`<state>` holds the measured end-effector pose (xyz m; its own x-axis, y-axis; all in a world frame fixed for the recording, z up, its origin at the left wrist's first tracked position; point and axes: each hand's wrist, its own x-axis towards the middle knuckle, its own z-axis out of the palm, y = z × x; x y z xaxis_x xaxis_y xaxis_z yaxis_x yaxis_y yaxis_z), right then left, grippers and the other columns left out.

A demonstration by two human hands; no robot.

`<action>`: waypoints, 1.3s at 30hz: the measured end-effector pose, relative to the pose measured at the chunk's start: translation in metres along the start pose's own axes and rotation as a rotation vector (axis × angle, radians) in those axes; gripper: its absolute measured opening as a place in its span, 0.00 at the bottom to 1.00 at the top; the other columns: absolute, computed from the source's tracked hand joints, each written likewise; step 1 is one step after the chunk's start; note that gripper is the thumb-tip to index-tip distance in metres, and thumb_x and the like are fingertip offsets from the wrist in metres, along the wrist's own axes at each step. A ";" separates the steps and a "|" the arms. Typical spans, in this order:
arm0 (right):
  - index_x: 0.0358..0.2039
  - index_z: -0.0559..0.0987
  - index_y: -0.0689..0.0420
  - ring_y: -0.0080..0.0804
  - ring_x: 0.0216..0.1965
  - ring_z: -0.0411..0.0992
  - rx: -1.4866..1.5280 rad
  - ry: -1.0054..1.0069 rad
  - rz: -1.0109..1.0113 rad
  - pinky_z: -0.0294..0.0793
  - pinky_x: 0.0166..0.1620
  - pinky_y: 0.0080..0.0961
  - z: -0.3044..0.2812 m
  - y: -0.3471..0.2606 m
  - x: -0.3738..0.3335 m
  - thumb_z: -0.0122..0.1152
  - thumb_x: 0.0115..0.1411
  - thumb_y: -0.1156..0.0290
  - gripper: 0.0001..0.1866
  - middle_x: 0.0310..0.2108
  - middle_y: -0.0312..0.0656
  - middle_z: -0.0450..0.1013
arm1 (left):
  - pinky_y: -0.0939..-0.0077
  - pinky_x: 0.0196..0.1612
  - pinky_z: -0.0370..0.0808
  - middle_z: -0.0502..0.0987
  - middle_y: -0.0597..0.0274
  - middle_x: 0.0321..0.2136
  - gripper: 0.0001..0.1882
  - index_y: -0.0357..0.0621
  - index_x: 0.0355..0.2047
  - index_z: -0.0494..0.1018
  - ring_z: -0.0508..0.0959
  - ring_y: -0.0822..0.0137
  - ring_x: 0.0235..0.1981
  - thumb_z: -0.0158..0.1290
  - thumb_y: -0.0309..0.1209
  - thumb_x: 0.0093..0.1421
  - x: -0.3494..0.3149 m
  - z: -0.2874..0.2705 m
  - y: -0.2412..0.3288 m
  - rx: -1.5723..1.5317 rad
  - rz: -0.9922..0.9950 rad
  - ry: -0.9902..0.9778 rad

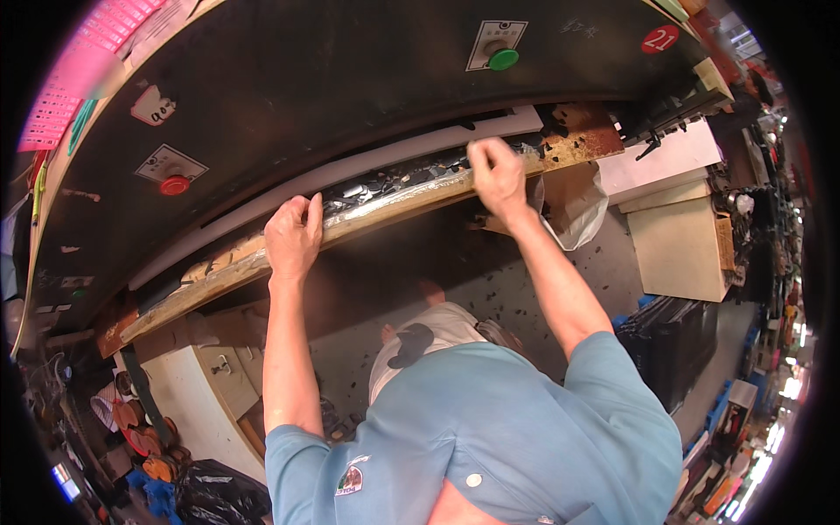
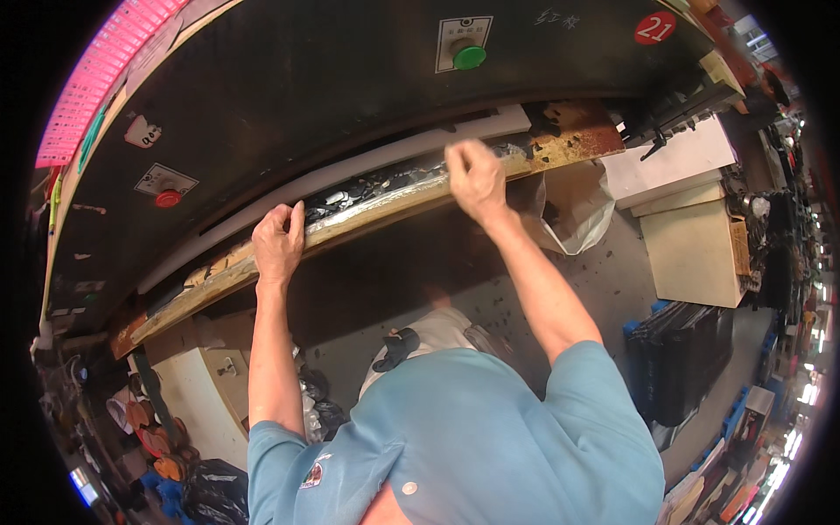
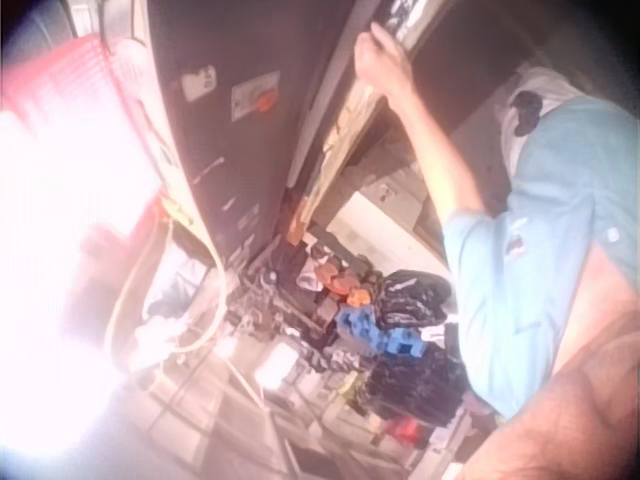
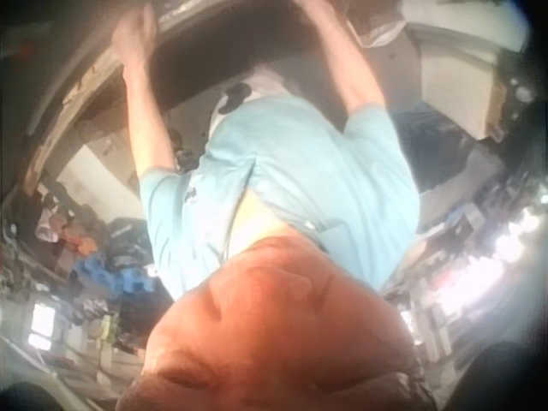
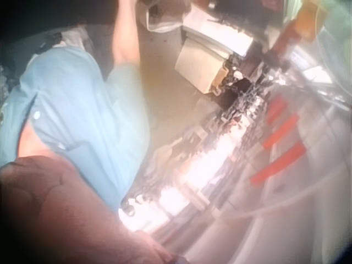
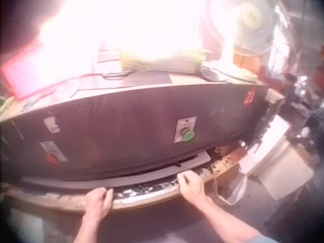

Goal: The person unpacks black rubber sandals from a plastic bag, places them on a table, and then uses a wooden template and a cutting tool to cut shapes from a large black rubber sheet. The person repeatedly aligns the template and cuts out multiple identical pieces.

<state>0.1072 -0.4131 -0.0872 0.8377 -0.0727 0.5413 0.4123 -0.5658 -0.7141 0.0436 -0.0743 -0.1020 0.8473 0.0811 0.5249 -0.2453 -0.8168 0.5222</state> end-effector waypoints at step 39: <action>0.41 0.83 0.65 0.51 0.42 0.78 0.092 -0.521 -0.379 0.78 0.48 0.45 0.024 -0.033 -0.016 0.72 0.52 0.79 0.14 0.40 0.53 0.79 | 0.56 0.29 0.68 0.69 0.58 0.21 0.18 0.41 0.23 0.68 0.72 0.52 0.25 0.69 0.24 0.58 -0.018 -0.005 -0.011 0.018 -0.019 -0.089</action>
<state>0.0888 -0.3736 -0.0823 0.6827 0.5387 0.4937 0.7229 -0.3997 -0.5635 0.0286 -0.0641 -0.1140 0.8902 0.0466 0.4531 -0.2207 -0.8260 0.5186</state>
